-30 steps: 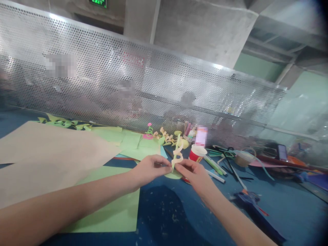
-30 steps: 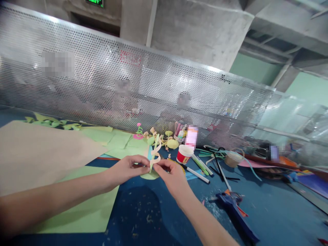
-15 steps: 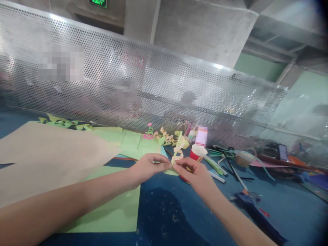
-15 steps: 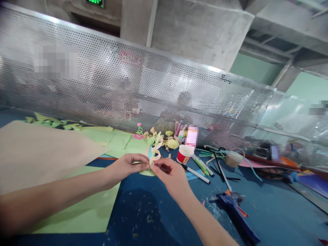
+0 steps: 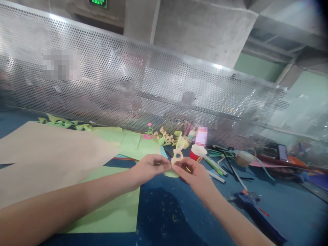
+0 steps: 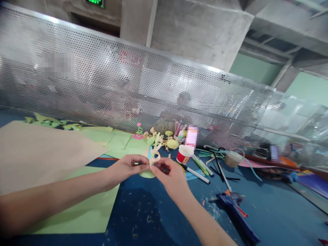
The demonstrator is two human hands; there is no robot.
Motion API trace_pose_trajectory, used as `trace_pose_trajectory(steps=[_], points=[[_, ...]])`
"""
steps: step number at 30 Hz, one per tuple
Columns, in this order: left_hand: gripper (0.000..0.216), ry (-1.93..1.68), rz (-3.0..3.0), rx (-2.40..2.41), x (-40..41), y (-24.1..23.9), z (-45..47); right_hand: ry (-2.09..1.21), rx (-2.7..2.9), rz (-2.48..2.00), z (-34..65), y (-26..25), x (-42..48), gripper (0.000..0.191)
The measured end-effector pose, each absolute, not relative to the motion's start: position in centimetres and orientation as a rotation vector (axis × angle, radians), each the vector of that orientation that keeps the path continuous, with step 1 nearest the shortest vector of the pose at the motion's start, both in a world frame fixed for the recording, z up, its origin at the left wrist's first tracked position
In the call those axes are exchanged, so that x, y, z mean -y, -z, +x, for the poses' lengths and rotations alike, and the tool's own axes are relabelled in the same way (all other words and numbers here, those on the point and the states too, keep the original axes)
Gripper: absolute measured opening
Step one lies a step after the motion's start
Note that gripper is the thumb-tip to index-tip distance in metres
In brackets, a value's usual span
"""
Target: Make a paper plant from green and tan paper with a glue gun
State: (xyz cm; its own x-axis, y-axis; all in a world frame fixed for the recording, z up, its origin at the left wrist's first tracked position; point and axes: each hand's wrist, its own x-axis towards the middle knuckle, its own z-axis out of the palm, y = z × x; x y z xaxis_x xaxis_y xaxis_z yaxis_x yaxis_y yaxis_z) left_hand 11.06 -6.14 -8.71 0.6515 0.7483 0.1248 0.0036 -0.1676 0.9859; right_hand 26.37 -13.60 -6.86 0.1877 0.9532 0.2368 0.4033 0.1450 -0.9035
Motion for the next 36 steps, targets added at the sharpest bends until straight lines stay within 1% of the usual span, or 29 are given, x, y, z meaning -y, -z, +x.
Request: trace_pose_trajectory(steps=[7, 11, 15, 17, 22, 29, 36], points=[[0.031, -0.743, 1.645, -0.633, 6.0, 8.6, 10.9, -0.716, 1.352, -1.429, 26.4, 6.8, 13.7, 0.028], [0.031, -0.751, 1.686, -0.653, 5.9, 8.5, 10.8, -0.75, 1.168, -1.372, 26.7, 6.9, 13.3, 0.024], [0.03, -0.788, 1.726, -0.676, 4.8, 9.3, 10.8, -0.748, 1.081, -1.393, 27.7, 8.4, 12.3, 0.02], [0.03, -0.831, 1.781, -0.718, 4.1, 10.1, 10.8, -0.682, 1.179, -1.454, 28.4, 9.6, 11.8, 0.018], [0.022, -0.96, 2.134, -0.857, 2.6, 11.9, 10.6, -0.375, 1.59, -1.58, 29.0, 11.7, 11.6, 0.012], [0.015, -0.818, 2.366, -0.927, 2.6, 12.9, 10.4, -0.06, 1.912, -1.653, 27.7, 12.4, 12.7, 0.01], [0.018, -0.794, 2.4, -1.062, 3.1, 13.0, 10.4, 0.041, 1.963, -1.664, 27.8, 13.0, 12.7, 0.01]])
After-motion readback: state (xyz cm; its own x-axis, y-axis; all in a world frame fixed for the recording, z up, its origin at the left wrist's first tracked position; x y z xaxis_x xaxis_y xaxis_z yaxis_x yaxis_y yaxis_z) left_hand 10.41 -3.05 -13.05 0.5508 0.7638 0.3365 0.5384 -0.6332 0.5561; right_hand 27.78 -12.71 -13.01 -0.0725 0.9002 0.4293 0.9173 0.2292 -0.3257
